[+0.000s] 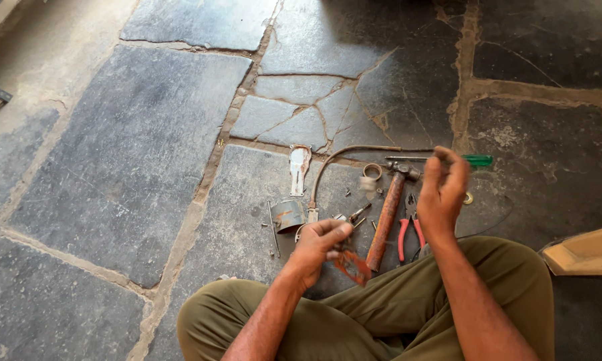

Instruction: The person sits on the floor and works on a disassembled electrical device, manipulating wires and small components with their hands. They repeatedly insert and adjust a circular copper-colored part into the device housing.

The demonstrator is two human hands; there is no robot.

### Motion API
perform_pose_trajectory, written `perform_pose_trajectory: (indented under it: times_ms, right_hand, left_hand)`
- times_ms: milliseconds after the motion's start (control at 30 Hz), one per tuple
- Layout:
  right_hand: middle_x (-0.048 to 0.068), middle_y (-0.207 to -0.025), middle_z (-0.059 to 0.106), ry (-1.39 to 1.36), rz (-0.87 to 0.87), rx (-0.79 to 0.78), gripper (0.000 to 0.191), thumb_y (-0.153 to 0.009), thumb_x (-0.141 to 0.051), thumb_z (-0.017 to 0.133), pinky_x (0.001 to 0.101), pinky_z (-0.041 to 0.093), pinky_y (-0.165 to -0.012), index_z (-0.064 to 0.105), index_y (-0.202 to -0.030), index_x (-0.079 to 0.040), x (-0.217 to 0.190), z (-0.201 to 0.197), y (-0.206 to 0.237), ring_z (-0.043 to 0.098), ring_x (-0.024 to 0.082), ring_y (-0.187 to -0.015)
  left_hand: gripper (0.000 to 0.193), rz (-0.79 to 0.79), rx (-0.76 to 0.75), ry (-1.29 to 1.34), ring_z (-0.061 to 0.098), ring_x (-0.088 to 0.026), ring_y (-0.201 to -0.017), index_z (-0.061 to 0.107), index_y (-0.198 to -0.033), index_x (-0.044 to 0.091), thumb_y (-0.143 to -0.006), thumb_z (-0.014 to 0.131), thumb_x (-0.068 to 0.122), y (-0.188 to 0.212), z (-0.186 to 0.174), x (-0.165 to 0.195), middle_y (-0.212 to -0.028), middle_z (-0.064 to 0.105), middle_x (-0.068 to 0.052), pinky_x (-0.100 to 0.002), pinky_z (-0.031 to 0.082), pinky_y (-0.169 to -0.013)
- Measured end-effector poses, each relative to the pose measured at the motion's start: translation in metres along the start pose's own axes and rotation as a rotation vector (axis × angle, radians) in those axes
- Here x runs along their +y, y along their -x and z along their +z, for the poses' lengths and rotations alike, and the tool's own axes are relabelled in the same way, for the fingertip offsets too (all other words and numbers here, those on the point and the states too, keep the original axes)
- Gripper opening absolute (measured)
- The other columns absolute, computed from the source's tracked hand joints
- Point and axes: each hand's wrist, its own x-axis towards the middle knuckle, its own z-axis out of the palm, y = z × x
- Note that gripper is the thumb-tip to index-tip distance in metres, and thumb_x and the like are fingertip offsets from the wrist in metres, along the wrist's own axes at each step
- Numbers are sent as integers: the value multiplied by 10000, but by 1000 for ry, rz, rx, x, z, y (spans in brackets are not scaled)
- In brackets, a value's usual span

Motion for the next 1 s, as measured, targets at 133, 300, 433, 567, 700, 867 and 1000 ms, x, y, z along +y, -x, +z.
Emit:
perform_pose_trajectory:
  times_ms: [133, 300, 433, 567, 700, 867, 1000]
  right_hand:
    - [75, -1153, 640, -239, 25, -163, 269, -1147, -233, 522, 287, 527, -866, 588, -1299, -22, -26, -6, 10, 639, 157, -1003]
    - [70, -1078, 720, -235, 338, -615, 363, -947, -237, 673, 305, 580, -826, 628, -1259, -58, -57, 5, 40, 711, 154, -981]
    - [47, -1033, 750, -219, 365, -785, 428, -840, -193, 795, 304, 594, -789, 642, -1213, -50, -63, 22, 53, 729, 131, -940]
    - [85, -895, 784, -345, 655, -909, 255, -879, -160, 772, 313, 501, -513, 715, -1076, -8, -52, 35, 49, 644, 122, -679]
    - [96, -872, 795, -439, 692, -922, 225, -871, -126, 779, 282, 518, -499, 732, -1042, 11, -39, 43, 42, 644, 100, -635]
    - [60, -927, 794, -502, 685, -853, 224, -838, -93, 783, 260, 562, -613, 717, -1035, -11, -27, 51, 37, 755, 92, -799]
    - [59, -924, 788, -410, 627, -817, 220, -849, -101, 812, 269, 561, -661, 761, -1050, -27, -20, 53, 36, 710, 102, -809]
  left_hand:
    - [286, 84, 102, 102, 671, -92, -763, 714, -1037, 81, -894, 778, 321, -8, -4, 4, -858, 728, -2, -257, 522, -658]
    - [286, 185, 118, 275, 703, -148, -751, 663, -1025, 31, -898, 789, 253, -13, -7, 8, -871, 742, -71, -279, 570, -661]
    - [282, 247, 128, 328, 739, -154, -809, 662, -1063, 14, -906, 763, 225, -16, -12, 12, -915, 754, -96, -291, 616, -721]
    - [288, 337, 174, 355, 734, -162, -835, 673, -1100, -9, -924, 763, 201, -26, -20, 19, -949, 753, -99, -308, 636, -760]
    - [301, 388, 169, 393, 723, -165, -852, 658, -1163, 1, -948, 746, 194, -36, -28, 29, -997, 751, -99, -307, 616, -765]
    - [333, 326, 110, 428, 745, -181, -887, 615, -1203, 22, -934, 721, 189, -41, -29, 37, -1031, 749, -111, -331, 636, -786]
    - [354, 311, 74, 363, 734, -173, -906, 613, -1215, 34, -920, 743, 179, -42, -27, 34, -1038, 744, -99, -333, 629, -807]
